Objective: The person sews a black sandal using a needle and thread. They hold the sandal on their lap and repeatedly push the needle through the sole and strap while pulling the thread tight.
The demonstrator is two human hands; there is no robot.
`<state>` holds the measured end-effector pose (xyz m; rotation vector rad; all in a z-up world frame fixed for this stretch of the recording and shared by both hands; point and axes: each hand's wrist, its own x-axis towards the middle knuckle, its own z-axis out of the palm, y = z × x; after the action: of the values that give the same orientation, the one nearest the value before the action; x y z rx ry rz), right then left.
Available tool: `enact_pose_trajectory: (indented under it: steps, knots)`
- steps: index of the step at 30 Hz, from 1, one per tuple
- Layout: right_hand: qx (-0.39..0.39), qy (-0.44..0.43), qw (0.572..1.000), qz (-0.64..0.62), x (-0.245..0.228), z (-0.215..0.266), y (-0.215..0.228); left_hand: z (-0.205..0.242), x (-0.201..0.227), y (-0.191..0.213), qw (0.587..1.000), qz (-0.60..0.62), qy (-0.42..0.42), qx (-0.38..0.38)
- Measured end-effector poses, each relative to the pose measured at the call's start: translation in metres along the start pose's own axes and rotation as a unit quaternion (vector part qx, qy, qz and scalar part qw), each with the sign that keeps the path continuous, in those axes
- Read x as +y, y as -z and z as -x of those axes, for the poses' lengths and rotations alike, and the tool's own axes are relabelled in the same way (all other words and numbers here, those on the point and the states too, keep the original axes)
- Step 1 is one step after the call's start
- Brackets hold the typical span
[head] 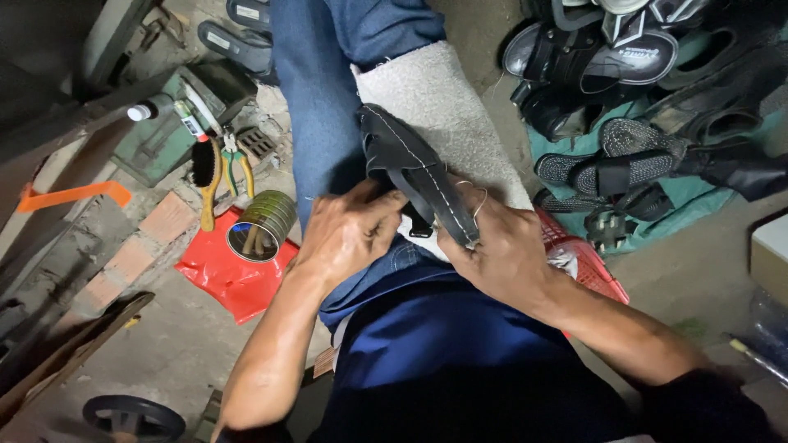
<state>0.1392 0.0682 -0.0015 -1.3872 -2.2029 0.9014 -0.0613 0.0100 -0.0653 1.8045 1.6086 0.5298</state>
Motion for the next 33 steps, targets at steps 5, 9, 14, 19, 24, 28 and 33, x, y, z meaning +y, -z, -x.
enact_pose_trajectory:
  steps: [5,9,14,19,24,28,33]
  knots:
    - [-0.050,0.033,0.997,-0.048,-0.002,-0.005,0.016,0.007,0.001,0.021,0.999,0.033,-0.004,0.000]
    - [-0.140,-0.055,0.951,-0.268,0.021,0.005,0.040,0.028,0.000,0.023,0.997,0.006,0.005,0.081]
    - [-0.001,0.005,0.993,0.119,0.097,0.005,0.036,0.048,-0.001,0.017,0.991,-0.003,0.080,0.103]
    - [0.098,0.179,0.977,0.067,0.097,0.009,-0.046,0.042,-0.009,0.002,0.990,-0.039,0.052,0.128]
    - [0.007,0.142,0.990,-0.007,0.061,0.017,-0.038,0.035,0.011,0.010,0.994,-0.049,0.080,0.050]
    - [-0.113,0.050,0.939,-0.322,0.045,0.006,0.005,0.031,0.010,0.011,0.994,-0.046,0.094,0.016]
    - [-0.119,-0.054,0.860,-0.493,0.063,0.003,-0.023,0.031,0.002,0.005,0.996,-0.002,0.084,0.030]
